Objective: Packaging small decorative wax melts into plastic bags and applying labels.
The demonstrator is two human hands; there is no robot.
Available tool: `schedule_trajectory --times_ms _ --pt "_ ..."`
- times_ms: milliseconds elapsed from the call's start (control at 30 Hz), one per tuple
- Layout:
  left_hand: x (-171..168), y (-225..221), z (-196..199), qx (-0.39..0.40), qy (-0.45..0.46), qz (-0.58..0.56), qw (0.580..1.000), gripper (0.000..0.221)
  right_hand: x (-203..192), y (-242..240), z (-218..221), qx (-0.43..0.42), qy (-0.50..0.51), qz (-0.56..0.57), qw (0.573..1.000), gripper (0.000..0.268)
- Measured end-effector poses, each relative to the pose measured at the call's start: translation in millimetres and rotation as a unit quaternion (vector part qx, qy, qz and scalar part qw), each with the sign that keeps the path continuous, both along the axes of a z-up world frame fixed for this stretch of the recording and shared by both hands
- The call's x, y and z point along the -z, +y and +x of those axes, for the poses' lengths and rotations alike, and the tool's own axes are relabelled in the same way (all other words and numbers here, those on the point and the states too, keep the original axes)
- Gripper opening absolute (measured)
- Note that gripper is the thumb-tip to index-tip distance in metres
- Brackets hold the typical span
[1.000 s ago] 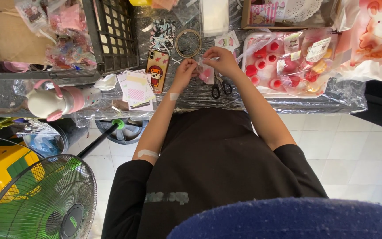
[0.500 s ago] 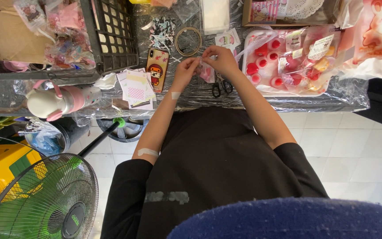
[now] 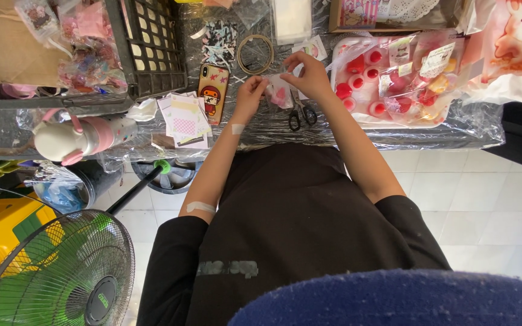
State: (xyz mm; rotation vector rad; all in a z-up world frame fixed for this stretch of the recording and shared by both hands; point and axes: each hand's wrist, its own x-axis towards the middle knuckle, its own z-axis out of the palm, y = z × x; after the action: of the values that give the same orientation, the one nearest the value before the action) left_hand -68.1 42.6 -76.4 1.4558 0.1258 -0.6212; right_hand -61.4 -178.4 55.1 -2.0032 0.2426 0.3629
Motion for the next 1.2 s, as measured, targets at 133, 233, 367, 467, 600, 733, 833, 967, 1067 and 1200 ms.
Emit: schedule_trajectory --times_ms 133,233,367,467,600,733,833,967,1067,1200 --pt "5 4 1 0.011 -0.004 0.000 1.000 0.018 26 -16 -8 -0.028 -0.093 0.000 0.995 0.045" --pt "-9 4 2 0.030 -0.004 -0.003 1.000 0.019 40 -23 -10 -0.047 -0.026 0.029 0.998 0.047" --pt "-11 5 2 0.042 0.011 -0.017 0.999 0.020 19 -22 -8 -0.073 0.013 0.078 0.994 0.047" --pt "-9 3 1 0.034 0.015 -0.042 0.998 0.021 -3 -20 -3 -0.100 0.007 0.100 0.990 0.052" --pt "9 3 0 0.025 0.002 -0.083 0.996 0.020 7 -24 -6 -0.068 0.052 0.040 0.996 0.038" --pt "-4 1 1 0.026 -0.021 -0.060 0.998 0.019 35 -30 -9 -0.063 0.016 0.087 0.994 0.029" --pt "-18 -1 0 0.031 -0.037 -0.037 0.998 0.019 42 -30 -11 -0.067 -0.013 0.059 0.996 0.024" --pt "-16 -3 -2 0.032 -0.071 -0.007 0.997 0.020 43 -30 -14 -0.052 -0.026 0.028 0.998 0.026" --pt "-9 -4 -4 0.025 -0.084 -0.001 0.996 0.019 46 -31 -16 -0.046 -0.022 0.037 0.998 0.029" --pt "-5 -5 -4 0.011 -0.068 -0.023 0.997 0.018 32 -31 -13 -0.043 0.059 0.012 0.997 0.031"
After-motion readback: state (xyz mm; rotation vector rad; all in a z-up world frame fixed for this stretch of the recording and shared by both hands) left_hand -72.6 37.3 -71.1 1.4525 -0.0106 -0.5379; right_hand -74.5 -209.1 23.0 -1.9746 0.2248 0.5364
